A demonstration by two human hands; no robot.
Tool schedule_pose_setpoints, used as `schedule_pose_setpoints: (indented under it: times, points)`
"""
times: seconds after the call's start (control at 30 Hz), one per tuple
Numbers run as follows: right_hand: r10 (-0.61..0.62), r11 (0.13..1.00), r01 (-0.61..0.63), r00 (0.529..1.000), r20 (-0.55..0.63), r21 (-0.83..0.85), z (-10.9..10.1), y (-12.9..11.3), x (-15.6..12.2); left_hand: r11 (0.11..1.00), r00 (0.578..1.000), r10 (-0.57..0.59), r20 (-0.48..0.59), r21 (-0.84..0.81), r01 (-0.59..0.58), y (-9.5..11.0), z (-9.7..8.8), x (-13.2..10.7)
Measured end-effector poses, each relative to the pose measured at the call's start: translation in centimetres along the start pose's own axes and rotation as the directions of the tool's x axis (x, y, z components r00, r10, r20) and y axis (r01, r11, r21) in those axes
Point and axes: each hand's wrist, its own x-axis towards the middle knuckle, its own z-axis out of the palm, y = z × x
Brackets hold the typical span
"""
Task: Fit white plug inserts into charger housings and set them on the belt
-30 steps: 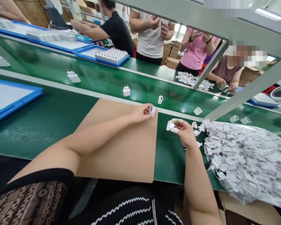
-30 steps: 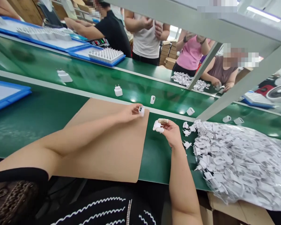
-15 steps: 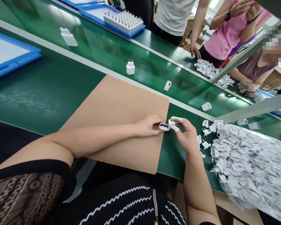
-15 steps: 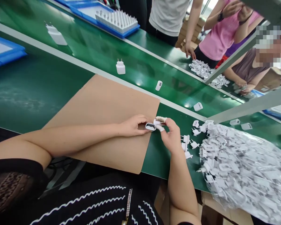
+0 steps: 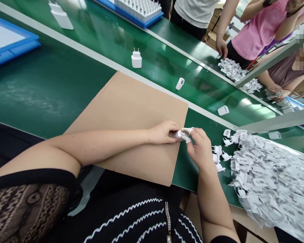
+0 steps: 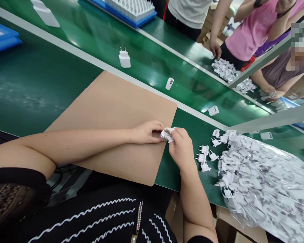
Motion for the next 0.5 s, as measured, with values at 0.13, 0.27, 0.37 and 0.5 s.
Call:
schedule_pose_setpoints:
  times: [0.13, 0.27, 0.37, 0.5]
  points:
    - [-0.029, 0.999, 0.031, 0.999, 0.046, -0.044, 0.14, -0.63, 0.28, 1.0, 1.0, 0.001, 0.007, -0.02, -0.001, -0.11, -0.08, -0.03]
    - [-0.008, 0.997, 0.013, 0.997, 0.075, -0.07, 0.05, -1.12, 0.65, 0.998, 1.0, -0.011, 0.006, -0.059, 0.011, -0.1, -0.17, 0.03]
    - [0.022, 0.999, -0.017, 0.995, 0.094, -0.049, 0.01, -0.99, 0.84, 0.996, 0.999, -0.033, 0.015, -0.078, 0.034, 0.08, -0.29, 0.15]
    - [0.097, 0.995, -0.095, 0.992, 0.084, -0.035, 0.55, -0.65, 0.8, 0.996, 0.997, -0.075, 0.02, -0.055, 0.076, 0.43, -0.1, 0.08]
